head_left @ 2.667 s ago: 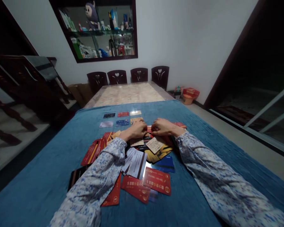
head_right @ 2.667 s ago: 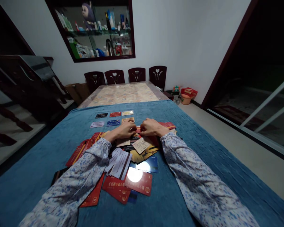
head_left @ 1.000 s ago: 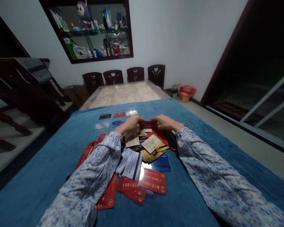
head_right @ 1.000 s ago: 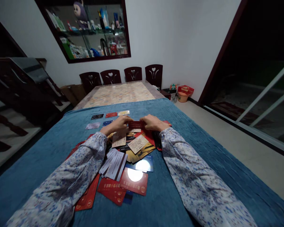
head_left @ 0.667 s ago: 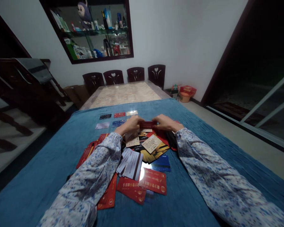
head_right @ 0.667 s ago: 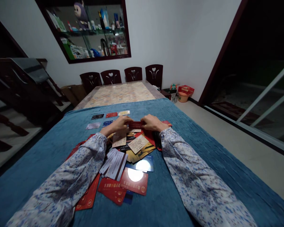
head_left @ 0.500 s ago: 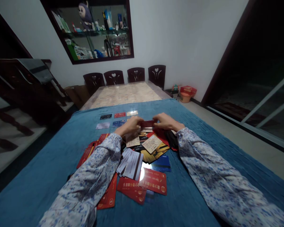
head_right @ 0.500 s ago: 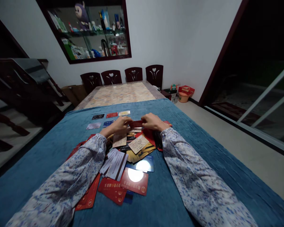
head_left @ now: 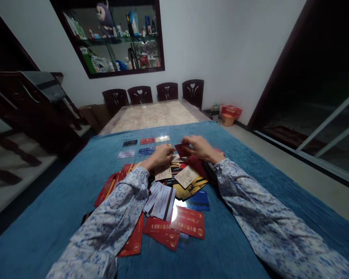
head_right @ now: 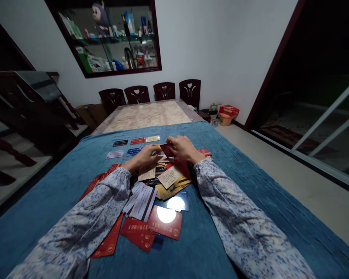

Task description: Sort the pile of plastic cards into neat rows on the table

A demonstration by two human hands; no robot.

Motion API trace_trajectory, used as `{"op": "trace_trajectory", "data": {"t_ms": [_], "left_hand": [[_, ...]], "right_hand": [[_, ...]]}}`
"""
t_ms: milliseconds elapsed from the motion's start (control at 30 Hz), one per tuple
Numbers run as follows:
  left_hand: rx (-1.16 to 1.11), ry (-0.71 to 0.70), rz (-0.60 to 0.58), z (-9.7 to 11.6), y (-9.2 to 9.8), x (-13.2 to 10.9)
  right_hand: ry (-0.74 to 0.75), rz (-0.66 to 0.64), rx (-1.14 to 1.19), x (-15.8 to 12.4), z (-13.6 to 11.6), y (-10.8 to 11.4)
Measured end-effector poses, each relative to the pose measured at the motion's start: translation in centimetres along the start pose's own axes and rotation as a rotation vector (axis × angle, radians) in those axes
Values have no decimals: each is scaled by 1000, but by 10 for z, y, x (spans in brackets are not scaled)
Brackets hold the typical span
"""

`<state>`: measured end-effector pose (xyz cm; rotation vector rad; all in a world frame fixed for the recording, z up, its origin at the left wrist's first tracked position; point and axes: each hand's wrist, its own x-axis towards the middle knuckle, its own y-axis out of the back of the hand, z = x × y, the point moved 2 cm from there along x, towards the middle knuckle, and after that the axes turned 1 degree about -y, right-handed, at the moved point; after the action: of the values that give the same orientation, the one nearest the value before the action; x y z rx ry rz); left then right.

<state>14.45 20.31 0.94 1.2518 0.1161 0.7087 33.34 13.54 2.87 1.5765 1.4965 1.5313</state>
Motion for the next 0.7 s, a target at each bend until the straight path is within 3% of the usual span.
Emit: {"op": "trace_trajectory", "data": {"t_ms": [300, 567, 700], "left_hand": [[-113, -39, 287, 13, 12, 0], [-57, -47, 284, 19, 10, 3], [-72, -2, 301, 12, 11, -3]], "right_hand": [[22, 37, -145, 0, -9, -5], [35, 36, -13, -4, -7, -12], [-11, -67, 20, -5, -1, -21]]}}
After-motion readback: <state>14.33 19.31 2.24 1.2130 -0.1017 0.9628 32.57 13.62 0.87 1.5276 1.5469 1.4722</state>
